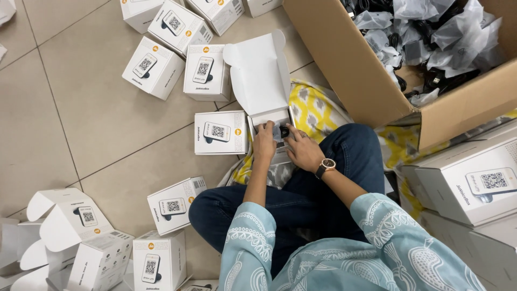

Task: The person takes electronic devices wrapped in black plastic out of a large carton and places them into individual white JioVoiceBox product boxes.

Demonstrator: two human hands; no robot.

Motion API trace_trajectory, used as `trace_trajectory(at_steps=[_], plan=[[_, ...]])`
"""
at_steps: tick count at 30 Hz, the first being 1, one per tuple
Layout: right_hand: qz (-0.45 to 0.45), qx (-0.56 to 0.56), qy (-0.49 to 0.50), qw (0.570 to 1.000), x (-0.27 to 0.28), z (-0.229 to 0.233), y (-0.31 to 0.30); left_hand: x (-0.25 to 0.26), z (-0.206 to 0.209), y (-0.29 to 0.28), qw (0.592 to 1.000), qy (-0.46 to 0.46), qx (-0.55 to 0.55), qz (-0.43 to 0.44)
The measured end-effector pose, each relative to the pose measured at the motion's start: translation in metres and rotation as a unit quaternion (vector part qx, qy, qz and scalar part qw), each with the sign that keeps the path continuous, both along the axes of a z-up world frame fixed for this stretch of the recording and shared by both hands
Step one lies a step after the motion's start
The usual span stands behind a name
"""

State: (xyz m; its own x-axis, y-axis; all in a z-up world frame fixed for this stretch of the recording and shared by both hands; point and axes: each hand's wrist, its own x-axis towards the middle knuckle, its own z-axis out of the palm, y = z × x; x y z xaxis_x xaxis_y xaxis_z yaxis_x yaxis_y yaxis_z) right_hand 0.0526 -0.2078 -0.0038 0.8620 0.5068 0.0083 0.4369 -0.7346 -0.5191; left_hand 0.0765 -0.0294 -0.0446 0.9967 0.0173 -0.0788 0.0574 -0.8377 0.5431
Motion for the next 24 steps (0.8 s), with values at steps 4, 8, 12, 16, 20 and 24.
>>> trace_trajectory(at_steps=[4,8,12,16,20,24], plan=[[0.001,-0.001,0.006,1.0,0.0,0.003,0.001,0.002,-0.001,0.004,1.0,0.009,0.003,-0.011],[0.002,0.003,0.001,1.0,0.0,0.003,0.002,0.003,-0.004,0.006,1.0,0.016,-0.005,-0.023],[0.003,0.003,-0.001,1.0,0.0,0.001,0.003,0.001,-0.006,0.003,1.0,-0.012,0.005,-0.012],[0.006,-0.005,0.009,1.0,0.0,0.004,0.005,0.0,-0.002,-0.001,0.999,-0.021,0.002,0.029],[0.011,-0.009,0.013,1.0,0.0,0.006,0.005,0.001,-0.007,-0.004,0.998,-0.005,0.003,0.059],[0.011,-0.012,0.019,1.0,-0.001,0.005,0.005,-0.001,-0.017,-0.002,0.998,-0.013,0.016,0.059]])
